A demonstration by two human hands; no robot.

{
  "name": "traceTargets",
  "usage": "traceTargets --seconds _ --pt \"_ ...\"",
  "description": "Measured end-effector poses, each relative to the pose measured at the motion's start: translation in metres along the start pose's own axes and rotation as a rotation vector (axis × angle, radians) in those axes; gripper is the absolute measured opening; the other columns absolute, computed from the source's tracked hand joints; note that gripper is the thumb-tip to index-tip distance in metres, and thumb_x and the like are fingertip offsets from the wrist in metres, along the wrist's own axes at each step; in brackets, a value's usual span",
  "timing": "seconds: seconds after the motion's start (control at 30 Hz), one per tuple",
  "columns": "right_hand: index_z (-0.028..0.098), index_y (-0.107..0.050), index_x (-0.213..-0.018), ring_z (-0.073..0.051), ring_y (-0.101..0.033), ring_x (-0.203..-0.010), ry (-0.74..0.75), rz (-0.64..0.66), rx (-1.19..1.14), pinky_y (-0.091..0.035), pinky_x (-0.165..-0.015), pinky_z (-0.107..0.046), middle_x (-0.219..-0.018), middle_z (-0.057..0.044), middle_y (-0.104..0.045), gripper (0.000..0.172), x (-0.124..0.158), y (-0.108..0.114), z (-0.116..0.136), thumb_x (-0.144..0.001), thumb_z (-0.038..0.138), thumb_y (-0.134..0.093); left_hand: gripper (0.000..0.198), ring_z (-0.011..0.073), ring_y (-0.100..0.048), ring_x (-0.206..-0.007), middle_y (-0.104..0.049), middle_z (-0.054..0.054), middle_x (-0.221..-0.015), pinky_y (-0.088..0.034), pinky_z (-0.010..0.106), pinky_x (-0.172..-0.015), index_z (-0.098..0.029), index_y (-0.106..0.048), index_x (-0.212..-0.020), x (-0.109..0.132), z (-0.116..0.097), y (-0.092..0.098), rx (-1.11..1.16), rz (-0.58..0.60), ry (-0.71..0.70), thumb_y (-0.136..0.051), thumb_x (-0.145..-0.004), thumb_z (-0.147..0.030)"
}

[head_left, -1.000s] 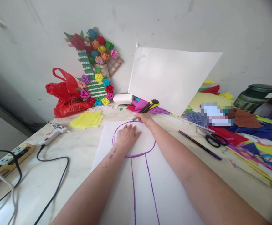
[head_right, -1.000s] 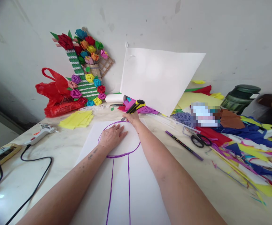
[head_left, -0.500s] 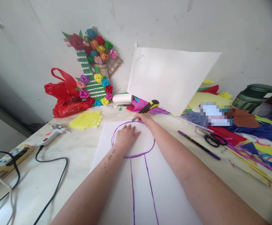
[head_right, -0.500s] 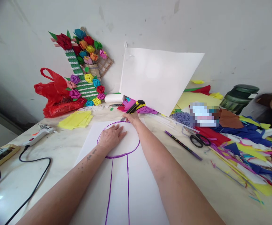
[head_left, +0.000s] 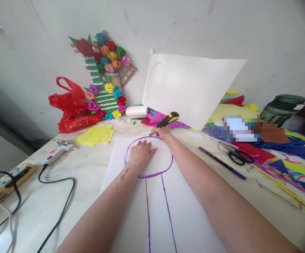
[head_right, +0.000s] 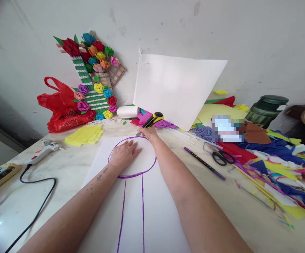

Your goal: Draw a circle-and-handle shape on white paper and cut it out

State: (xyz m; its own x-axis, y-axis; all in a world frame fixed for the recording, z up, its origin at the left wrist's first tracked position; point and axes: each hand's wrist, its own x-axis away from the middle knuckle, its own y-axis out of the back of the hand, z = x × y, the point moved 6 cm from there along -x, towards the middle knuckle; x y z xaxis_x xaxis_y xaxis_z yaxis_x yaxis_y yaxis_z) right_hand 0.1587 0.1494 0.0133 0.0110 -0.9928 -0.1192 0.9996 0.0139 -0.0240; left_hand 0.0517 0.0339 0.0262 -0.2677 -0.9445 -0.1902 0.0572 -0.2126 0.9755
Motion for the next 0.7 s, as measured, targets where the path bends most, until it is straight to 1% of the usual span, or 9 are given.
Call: traceTargets --seconds 0.27,0.53,0.7 --pt "0.018 -0.049 -0.043 -0.009 -0.041 -0.04 0.027 0.009 0.084 -0.035 -0.048 -0.025 -0.037 0.005 -0.046 0.02 0.0032 0.0022 0.0052 -0.054 0.025 -0.064 0.04 0.0215 -0.053 -0.11 -0.06 0.006 -0.116 -0.046 0.032 -0.085 -0.023 -0.058 -0.112 -0.0002 -0.002 0.0024 -0.014 0.01 0.001 -0.033 -0.093 -0.047" --pt "0.018 -0.049 -0.041 -0.008 -0.04 -0.04 0.017 0.01 0.058 -0.034 -0.047 -0.025 -0.036 0.005 -0.045 0.02 0.0055 0.0031 0.0075 -0.053 0.024 -0.064 0.041 0.0217 -0.052 -0.111 -0.059 0.007 -0.118 -0.045 0.032 -0.085 -0.022 -0.057 -0.114 -0.0003 -0.0007 0.0016 -0.013 0.002 -0.008 -0.031 -0.093 -0.047" --pt "0.018 -0.048 -0.041 -0.009 -0.04 -0.04 0.018 -0.018 0.066 -0.036 -0.048 -0.025 -0.036 0.005 -0.045 0.02 0.0066 0.0043 0.0081 -0.053 0.025 -0.062 0.04 0.0219 -0.052 -0.112 -0.059 0.006 -0.119 -0.045 0.033 -0.085 -0.023 -0.057 -0.114 0.0001 -0.0006 0.0003 0.0 0.01 -0.007 -0.032 -0.093 -0.047"
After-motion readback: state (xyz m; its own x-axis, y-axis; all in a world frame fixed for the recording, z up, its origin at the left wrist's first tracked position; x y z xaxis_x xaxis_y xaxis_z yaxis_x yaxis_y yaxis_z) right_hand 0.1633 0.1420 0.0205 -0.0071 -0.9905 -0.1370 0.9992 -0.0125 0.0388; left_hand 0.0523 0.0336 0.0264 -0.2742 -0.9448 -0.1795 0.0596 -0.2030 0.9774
